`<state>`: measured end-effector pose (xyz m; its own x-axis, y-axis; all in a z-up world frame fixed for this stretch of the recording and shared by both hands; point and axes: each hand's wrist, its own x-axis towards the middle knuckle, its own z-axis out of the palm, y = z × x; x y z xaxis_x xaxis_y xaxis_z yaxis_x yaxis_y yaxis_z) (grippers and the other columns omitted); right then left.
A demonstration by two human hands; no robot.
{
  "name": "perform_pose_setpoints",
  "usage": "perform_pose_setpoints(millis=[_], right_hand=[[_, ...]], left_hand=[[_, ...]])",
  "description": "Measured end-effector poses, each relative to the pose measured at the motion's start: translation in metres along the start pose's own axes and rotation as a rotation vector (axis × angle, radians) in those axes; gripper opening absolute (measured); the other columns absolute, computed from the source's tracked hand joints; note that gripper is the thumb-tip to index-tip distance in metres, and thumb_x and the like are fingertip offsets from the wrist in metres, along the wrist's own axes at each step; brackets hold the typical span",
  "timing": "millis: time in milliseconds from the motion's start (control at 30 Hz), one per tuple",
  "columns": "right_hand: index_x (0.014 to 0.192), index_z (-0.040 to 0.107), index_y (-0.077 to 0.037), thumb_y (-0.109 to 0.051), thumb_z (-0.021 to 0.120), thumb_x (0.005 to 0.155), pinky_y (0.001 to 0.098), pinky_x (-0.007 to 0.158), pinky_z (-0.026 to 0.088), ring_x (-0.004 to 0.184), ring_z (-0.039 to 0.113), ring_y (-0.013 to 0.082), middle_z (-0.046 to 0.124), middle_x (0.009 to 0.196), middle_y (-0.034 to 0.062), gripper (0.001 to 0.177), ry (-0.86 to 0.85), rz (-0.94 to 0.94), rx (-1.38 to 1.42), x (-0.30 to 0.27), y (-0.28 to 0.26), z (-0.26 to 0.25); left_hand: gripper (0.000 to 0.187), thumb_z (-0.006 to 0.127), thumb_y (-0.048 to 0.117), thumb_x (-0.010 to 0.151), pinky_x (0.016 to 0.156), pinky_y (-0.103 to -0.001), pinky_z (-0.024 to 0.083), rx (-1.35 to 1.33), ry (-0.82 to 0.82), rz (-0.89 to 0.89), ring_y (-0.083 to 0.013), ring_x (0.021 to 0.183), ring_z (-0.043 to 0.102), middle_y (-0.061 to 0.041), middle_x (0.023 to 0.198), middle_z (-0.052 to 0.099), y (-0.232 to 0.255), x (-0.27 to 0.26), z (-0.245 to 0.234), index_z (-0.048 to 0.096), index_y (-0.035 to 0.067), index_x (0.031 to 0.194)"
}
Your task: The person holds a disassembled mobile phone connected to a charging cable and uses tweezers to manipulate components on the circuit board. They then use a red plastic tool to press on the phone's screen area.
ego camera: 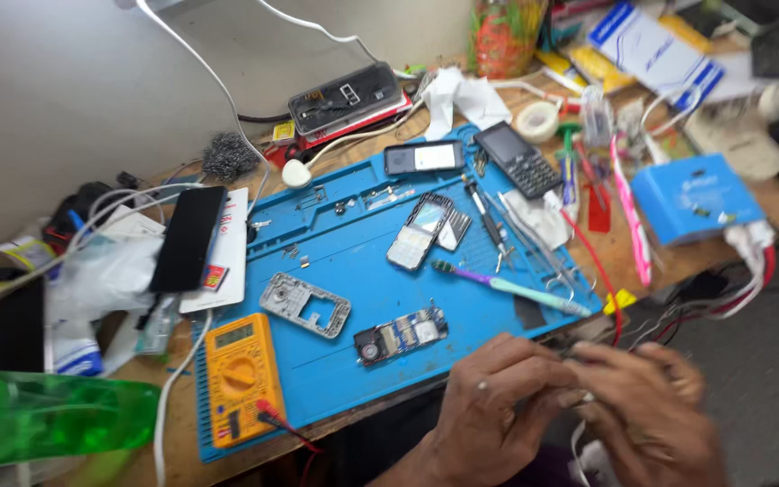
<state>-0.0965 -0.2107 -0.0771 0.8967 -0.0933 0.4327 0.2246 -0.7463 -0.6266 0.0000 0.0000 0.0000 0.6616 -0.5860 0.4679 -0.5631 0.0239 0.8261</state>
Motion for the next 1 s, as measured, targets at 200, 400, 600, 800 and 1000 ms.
perform_pose_setpoints(millis=[200,400,600,800,1000], right_hand=[[0.104,0.074,-0.008,-0.018,0.076,0.083,0.0405,0.112,0.037,0.127,0.055,0.0338,0.062,0.131,0.0227,0.023,-0.003,-0.183,0.084,0.029,-0.004,-0.007],[0.114,0.08,-0.001,-0.008,0.073,0.094,0.0321,0.079,0.061,0.084,0.081,0.0211,0.078,0.097,0.0153,0.023,0.01,0.418,0.538,-0.001,0.004,0.022],[0.111,0.077,-0.004,-0.012,0.067,0.097,0.0285,0.075,0.063,0.082,0.078,0.0158,0.08,0.09,0.0103,0.02,-0.215,0.512,0.387,0.052,-0.024,0.022],[0.108,0.08,-0.009,-0.019,0.072,0.085,0.0304,0.061,0.057,0.072,0.076,0.0129,0.076,0.085,0.0044,0.025,-0.316,0.319,0.229,0.109,-0.05,0.029],[0.115,0.081,-0.021,-0.032,0.076,0.087,0.0326,0.055,0.053,0.058,0.07,0.0158,0.081,0.074,0.0044,0.031,-0.583,0.426,-0.015,0.124,-0.052,0.041]], left_hand=[[0.012,0.079,0.012,0.097,0.079,-0.033,0.053,0.051,0.081,-0.02,-0.0227,0.088,0.067,-0.002,0.099,0.071,-0.003,-0.009,-0.002,0.072,0.012,0.106],[0.035,0.081,0.02,0.091,0.096,-0.041,0.053,0.314,0.154,0.047,-0.026,0.108,0.07,-0.007,0.117,0.073,-0.015,-0.016,-0.06,0.064,0.009,0.12],[0.055,0.081,0.019,0.081,0.091,-0.048,0.047,0.742,-0.001,-0.191,-0.0323,0.112,0.059,-0.014,0.123,0.064,-0.031,-0.017,-0.088,0.062,0.001,0.129],[0.058,0.074,0.015,0.088,0.095,-0.045,0.05,0.67,-0.054,-0.136,-0.0301,0.11,0.06,-0.015,0.124,0.062,-0.043,-0.019,-0.085,0.054,-0.001,0.14],[0.06,0.071,0.019,0.094,0.096,-0.045,0.049,0.658,-0.09,-0.104,-0.0295,0.112,0.06,-0.017,0.128,0.06,-0.048,-0.027,-0.083,0.047,0.0,0.146]])
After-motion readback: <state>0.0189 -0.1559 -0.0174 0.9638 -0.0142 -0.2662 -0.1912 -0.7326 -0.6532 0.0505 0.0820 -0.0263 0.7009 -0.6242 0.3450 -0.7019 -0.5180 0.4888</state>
